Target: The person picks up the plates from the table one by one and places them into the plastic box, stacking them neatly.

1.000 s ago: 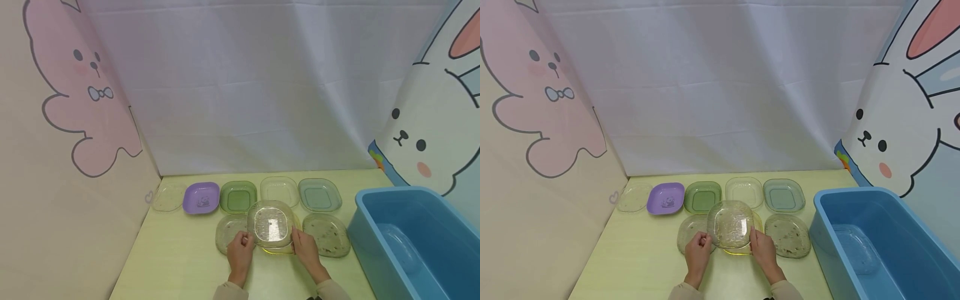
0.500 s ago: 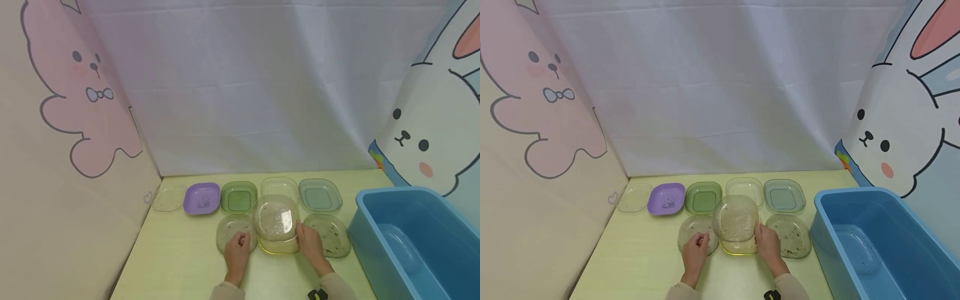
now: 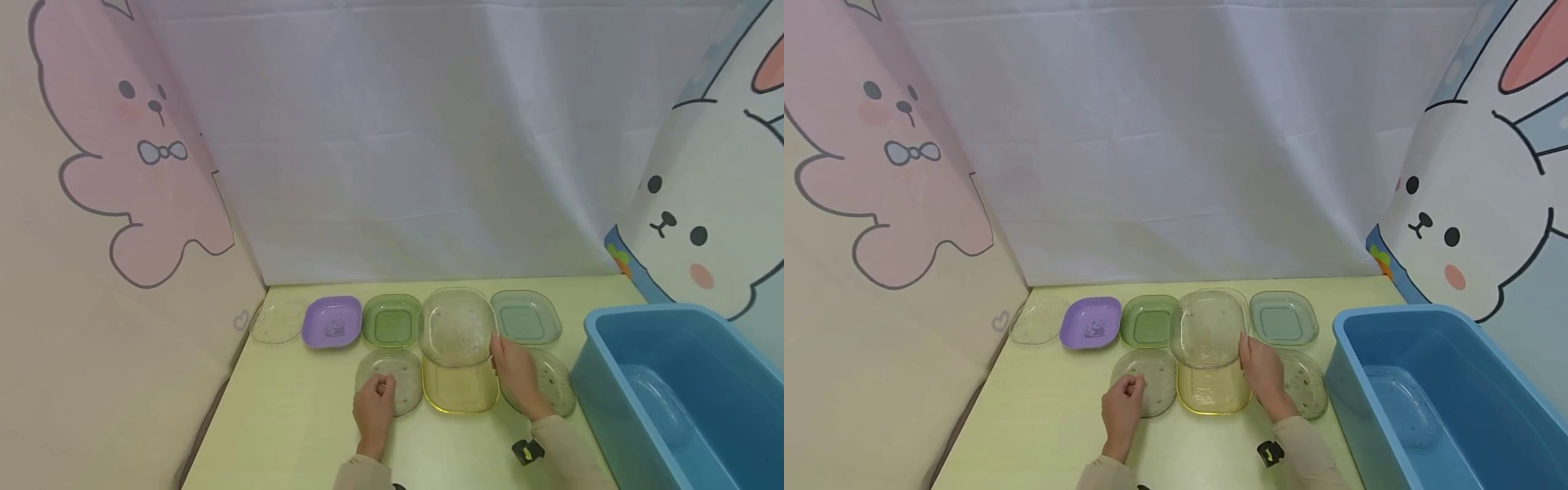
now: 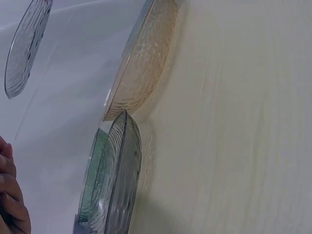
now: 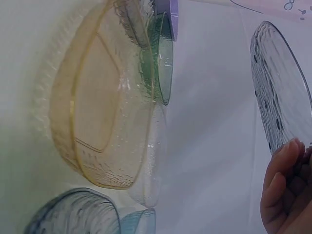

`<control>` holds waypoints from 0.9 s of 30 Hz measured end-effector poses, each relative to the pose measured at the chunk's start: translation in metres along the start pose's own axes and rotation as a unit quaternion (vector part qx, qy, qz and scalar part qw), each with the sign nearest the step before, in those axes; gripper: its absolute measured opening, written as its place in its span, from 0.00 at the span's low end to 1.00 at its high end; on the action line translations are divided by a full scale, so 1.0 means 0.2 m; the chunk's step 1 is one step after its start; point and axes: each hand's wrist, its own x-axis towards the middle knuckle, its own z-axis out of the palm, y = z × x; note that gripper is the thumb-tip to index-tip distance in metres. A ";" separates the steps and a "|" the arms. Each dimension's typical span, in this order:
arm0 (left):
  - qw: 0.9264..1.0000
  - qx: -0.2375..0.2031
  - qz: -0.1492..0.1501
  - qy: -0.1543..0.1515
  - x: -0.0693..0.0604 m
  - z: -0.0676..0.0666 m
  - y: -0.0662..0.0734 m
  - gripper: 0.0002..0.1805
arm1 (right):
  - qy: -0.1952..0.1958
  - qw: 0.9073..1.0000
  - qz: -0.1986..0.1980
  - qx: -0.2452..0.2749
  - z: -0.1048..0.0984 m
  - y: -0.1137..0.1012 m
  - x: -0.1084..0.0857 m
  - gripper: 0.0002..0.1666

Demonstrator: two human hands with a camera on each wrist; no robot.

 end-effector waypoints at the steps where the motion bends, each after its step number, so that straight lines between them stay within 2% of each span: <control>1: 1.000 -0.001 -0.001 0.002 0.00 0.00 0.00 0.14 | 0.001 1.000 -0.003 -0.003 -0.01 -0.01 0.02 0.28; 6: 1.000 -0.003 -0.002 0.003 0.01 -0.01 -0.01 0.16 | 0.009 1.000 -0.023 -0.014 -0.08 -0.05 0.11 0.31; 13: 1.000 -0.002 0.000 0.002 0.01 -0.03 -0.01 0.16 | 0.025 0.998 -0.043 -0.030 -0.22 -0.13 0.23 0.30; 20: 1.000 -0.001 -0.011 -0.001 0.01 -0.04 -0.02 0.17 | 0.039 0.996 -0.047 -0.058 -0.44 -0.25 0.35 0.32; 27: 1.000 -0.003 -0.003 0.006 0.02 -0.05 -0.03 0.17 | 0.058 0.996 -0.045 -0.058 -0.68 -0.33 0.41 0.34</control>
